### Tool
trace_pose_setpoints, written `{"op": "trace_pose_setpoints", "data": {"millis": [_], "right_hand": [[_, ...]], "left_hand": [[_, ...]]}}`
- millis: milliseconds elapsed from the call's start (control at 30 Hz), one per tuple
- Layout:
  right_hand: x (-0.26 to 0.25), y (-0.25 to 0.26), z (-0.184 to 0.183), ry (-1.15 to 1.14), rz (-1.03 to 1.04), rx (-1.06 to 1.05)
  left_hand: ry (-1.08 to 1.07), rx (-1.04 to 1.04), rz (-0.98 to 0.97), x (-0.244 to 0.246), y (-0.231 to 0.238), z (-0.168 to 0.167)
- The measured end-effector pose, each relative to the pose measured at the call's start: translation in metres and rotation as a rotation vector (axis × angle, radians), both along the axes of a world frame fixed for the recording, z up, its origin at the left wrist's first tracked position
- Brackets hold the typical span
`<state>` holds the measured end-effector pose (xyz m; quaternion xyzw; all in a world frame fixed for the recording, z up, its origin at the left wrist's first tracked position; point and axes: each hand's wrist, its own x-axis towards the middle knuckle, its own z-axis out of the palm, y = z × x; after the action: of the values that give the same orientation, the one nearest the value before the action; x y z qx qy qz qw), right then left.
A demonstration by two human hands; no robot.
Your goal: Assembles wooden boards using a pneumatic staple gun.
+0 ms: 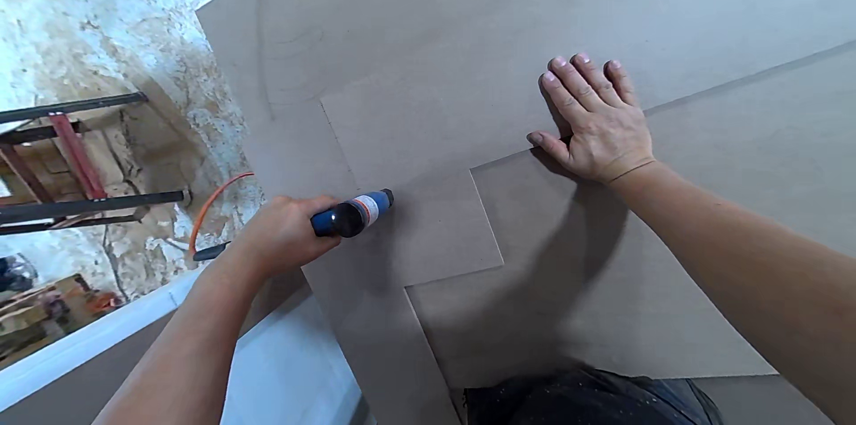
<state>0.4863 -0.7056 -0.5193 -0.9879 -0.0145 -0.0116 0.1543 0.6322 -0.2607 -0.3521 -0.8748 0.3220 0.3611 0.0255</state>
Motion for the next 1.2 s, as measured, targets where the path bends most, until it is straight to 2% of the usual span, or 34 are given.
{"op": "trace_pose_setpoints", "data": {"millis": [200, 367, 600, 1100, 1200], "right_hand": [[0.0, -0.001, -0.002, -0.006, -0.001, -0.006], [0.0, 0.0, 0.0, -0.007, 0.001, -0.008], [0.0, -0.001, -0.001, -0.013, -0.003, -0.015], [-0.001, -0.003, -0.001, -0.027, 0.002, -0.001], [-0.001, -0.002, -0.001, -0.026, 0.004, 0.0]], "left_hand": [[0.017, -0.017, 0.02, -0.009, -0.024, -0.006], [0.025, -0.147, 0.022, -0.021, -0.048, -0.016], [-0.015, -0.204, 0.011, -0.027, -0.067, -0.023], [-0.02, -0.175, -0.032, -0.032, -0.101, -0.024], [-0.026, -0.135, -0.004, -0.032, -0.105, -0.013]]}}
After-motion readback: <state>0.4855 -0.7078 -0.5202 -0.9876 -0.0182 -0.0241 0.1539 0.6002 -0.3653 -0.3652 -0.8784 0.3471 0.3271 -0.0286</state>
